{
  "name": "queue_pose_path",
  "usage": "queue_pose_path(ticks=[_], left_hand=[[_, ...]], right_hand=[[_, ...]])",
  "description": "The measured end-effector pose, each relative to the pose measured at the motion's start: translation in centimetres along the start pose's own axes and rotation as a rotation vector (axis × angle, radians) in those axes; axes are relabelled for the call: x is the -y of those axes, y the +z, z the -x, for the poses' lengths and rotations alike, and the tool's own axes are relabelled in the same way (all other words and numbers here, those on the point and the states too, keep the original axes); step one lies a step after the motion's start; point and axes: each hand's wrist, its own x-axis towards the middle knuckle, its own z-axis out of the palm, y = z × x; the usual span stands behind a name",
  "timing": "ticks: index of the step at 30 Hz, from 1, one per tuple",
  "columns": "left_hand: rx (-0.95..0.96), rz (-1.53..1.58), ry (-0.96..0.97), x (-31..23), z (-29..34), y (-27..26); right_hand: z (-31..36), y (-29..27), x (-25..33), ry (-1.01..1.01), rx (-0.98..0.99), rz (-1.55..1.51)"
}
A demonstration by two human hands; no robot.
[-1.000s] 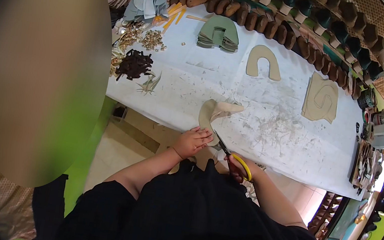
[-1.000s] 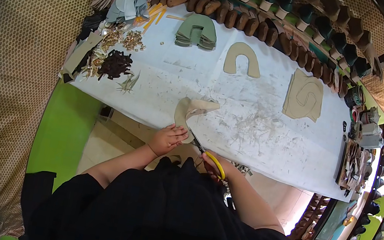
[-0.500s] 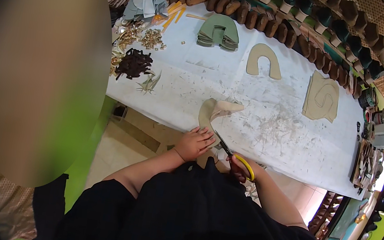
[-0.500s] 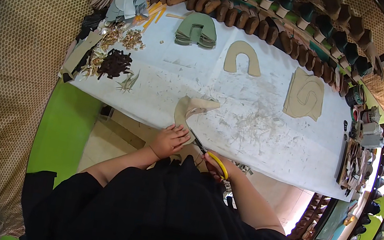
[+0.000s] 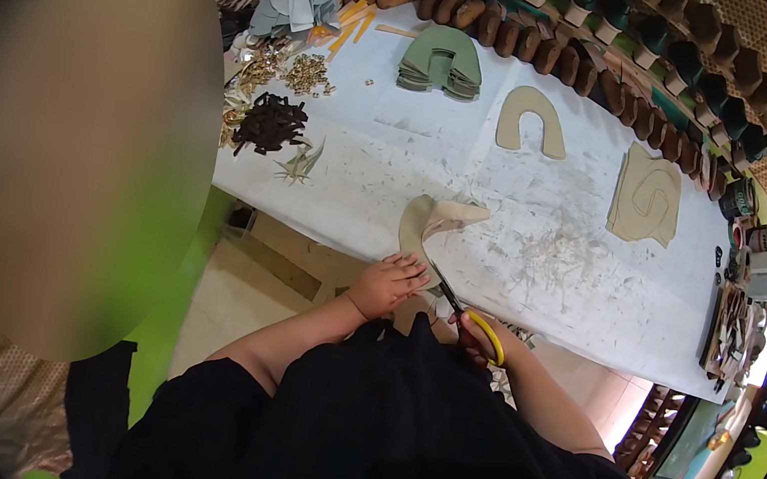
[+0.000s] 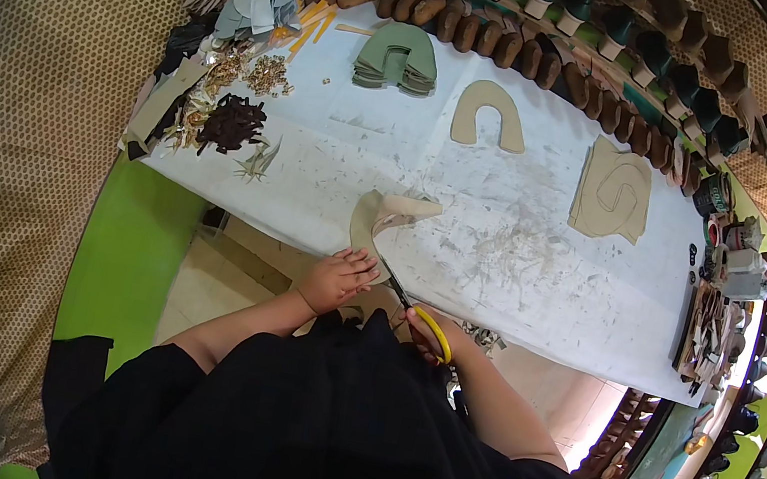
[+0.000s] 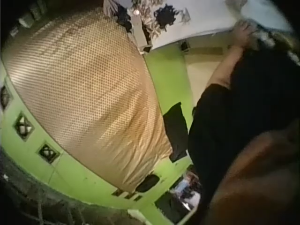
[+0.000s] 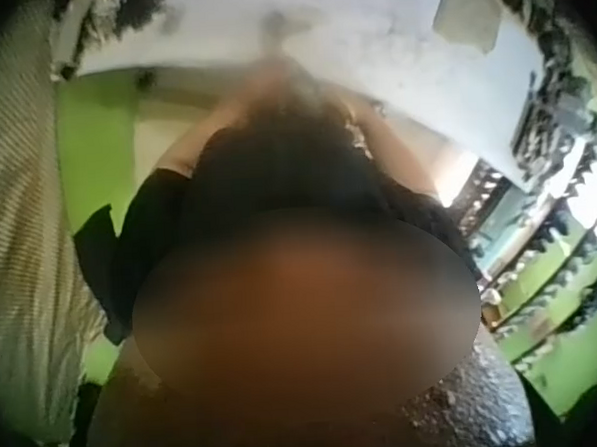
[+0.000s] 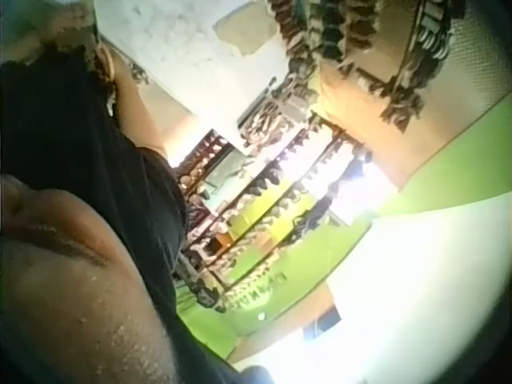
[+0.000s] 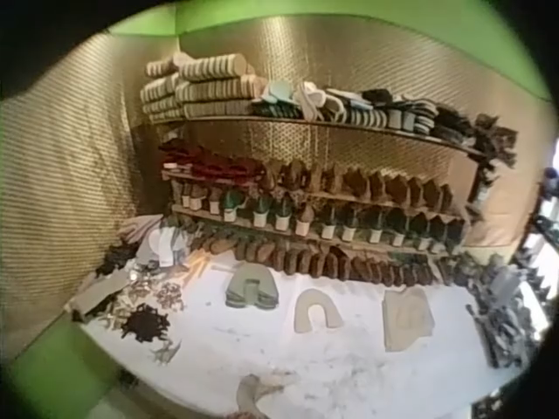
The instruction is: Cutting out shoe upper components from a sheet of fabric using scissors.
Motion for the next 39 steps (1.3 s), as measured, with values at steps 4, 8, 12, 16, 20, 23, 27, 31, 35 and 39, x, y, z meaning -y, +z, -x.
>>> queue_pose_path(ticks=[4,8,12,16,20,23,27,31,35,39], left_hand=[[-0.004,-0.016,-0.004,0.0,0.2,0.1],[0.004,-0.034,-0.009,-0.3,0.1,0.0],[-0.002,-0.038,-0.007,-0.3,0.2,0.1],[-0.008,-0.032,-0.015,-0.3,0.2,0.2],[-0.011,-0.037,-0.019,-0.3,0.3,0.2],[-0.001,-0.036,-0.033,-0.4,0.4,0.3],[0.009,-0.017,-0.037,-0.6,0.5,0.1],[0.043,-0.015,-0.038,-0.8,0.7,-0.2],[0.051,0.009,-0.044,-0.9,1.0,-0.1],[0.055,0.053,-0.048,-0.7,1.2,-0.1]], right_hand=[[0.6,0.2,1.0,-0.004,-0.006,0.064],[0.8,0.3,1.2,-0.021,-0.039,0.117],[0.9,0.4,1.4,-0.036,-0.072,0.173],[0.8,0.5,1.2,-0.099,-0.127,0.250],[1.0,0.9,1.6,-0.119,-0.181,0.384],[1.3,1.4,2.1,-0.042,-0.212,0.414],[1.1,1.4,1.5,-0.016,-0.183,0.372],[0.7,2.0,2.0,-0.030,-0.157,0.304],[-0.1,2.2,1.8,-0.035,-0.161,0.305],[-0.3,1.8,1.6,-0.043,-0.176,0.413]])
